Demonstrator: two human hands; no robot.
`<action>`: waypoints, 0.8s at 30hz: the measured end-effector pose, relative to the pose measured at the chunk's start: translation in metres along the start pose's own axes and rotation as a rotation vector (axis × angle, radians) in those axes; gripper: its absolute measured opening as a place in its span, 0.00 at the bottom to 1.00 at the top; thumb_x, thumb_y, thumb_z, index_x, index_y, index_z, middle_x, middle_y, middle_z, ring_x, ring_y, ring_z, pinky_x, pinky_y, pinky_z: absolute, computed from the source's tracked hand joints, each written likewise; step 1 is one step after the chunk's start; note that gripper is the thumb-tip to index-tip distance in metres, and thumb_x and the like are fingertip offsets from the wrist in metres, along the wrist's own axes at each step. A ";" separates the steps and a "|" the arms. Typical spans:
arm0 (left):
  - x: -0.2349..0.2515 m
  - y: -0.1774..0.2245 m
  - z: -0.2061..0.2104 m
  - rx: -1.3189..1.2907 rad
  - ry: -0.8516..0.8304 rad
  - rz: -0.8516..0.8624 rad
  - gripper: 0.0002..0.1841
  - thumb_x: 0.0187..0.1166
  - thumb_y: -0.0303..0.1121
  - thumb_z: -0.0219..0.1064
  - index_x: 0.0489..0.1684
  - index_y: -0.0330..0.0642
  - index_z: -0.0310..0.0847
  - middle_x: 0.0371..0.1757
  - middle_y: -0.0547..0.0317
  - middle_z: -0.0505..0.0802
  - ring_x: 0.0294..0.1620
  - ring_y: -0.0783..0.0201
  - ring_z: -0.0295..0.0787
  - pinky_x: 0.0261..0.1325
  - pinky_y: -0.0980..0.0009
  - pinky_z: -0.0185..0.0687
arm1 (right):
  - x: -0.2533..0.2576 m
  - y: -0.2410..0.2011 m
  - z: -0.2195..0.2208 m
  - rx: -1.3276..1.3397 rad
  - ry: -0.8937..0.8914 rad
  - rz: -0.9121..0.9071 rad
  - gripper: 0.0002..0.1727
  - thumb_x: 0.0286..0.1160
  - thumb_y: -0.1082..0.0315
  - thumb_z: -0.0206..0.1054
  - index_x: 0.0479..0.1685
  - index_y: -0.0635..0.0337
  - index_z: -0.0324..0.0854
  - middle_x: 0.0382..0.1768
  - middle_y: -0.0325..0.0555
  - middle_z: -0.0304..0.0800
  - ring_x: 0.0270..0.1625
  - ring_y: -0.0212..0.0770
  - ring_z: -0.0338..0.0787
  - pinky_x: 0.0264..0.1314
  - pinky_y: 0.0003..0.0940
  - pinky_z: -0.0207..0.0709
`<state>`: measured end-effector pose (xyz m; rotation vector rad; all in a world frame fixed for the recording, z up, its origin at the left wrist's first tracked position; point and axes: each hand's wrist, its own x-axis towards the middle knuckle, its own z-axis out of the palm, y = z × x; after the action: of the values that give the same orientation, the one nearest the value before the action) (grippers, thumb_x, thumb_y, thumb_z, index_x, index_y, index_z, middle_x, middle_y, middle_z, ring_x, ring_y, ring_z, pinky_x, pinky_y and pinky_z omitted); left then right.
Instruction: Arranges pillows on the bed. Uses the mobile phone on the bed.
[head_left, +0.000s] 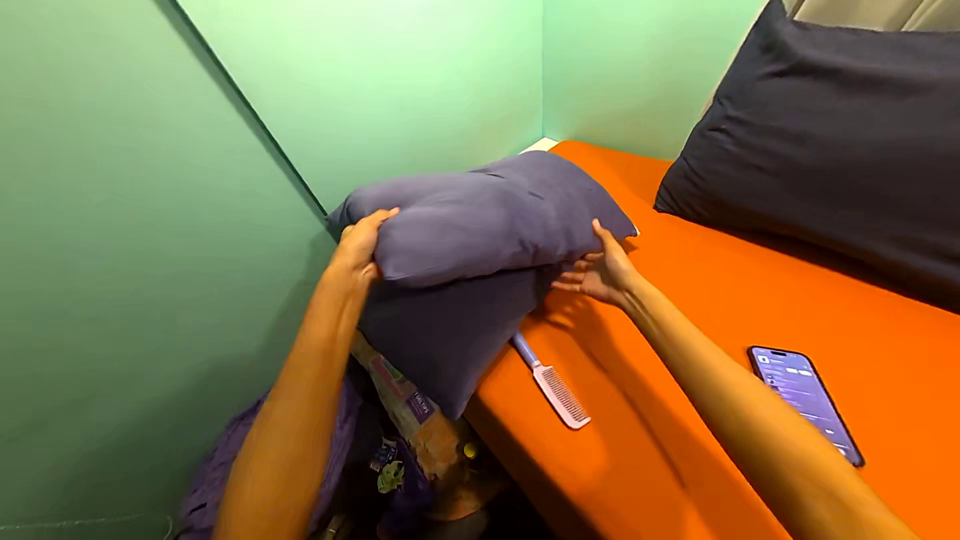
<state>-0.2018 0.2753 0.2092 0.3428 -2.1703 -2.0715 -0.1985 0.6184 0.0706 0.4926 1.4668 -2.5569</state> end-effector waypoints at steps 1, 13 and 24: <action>-0.025 0.014 0.010 -0.056 -0.003 0.052 0.14 0.80 0.42 0.67 0.54 0.43 0.81 0.42 0.58 0.92 0.41 0.65 0.92 0.44 0.63 0.89 | 0.012 -0.004 0.011 0.010 0.023 -0.071 0.51 0.77 0.23 0.51 0.89 0.53 0.52 0.80 0.59 0.70 0.74 0.58 0.80 0.68 0.57 0.80; -0.100 -0.180 -0.081 -0.177 0.026 -0.210 0.42 0.83 0.53 0.65 0.91 0.42 0.49 0.77 0.41 0.80 0.73 0.50 0.81 0.71 0.49 0.82 | 0.076 0.047 0.020 -0.409 0.388 -0.178 0.51 0.70 0.28 0.67 0.77 0.69 0.72 0.77 0.71 0.72 0.79 0.65 0.72 0.75 0.67 0.67; 0.006 -0.131 -0.077 -0.398 0.008 -0.063 0.09 0.86 0.32 0.51 0.48 0.43 0.79 0.36 0.62 0.93 0.39 0.71 0.92 0.44 0.71 0.91 | 0.105 0.015 0.046 -0.022 0.337 -0.310 0.26 0.86 0.55 0.63 0.71 0.66 0.70 0.53 0.53 0.87 0.52 0.42 0.90 0.54 0.42 0.86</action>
<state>-0.1788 0.1941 0.0825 0.3758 -1.7030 -2.4589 -0.3015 0.5740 0.0424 0.7805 1.8071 -2.7918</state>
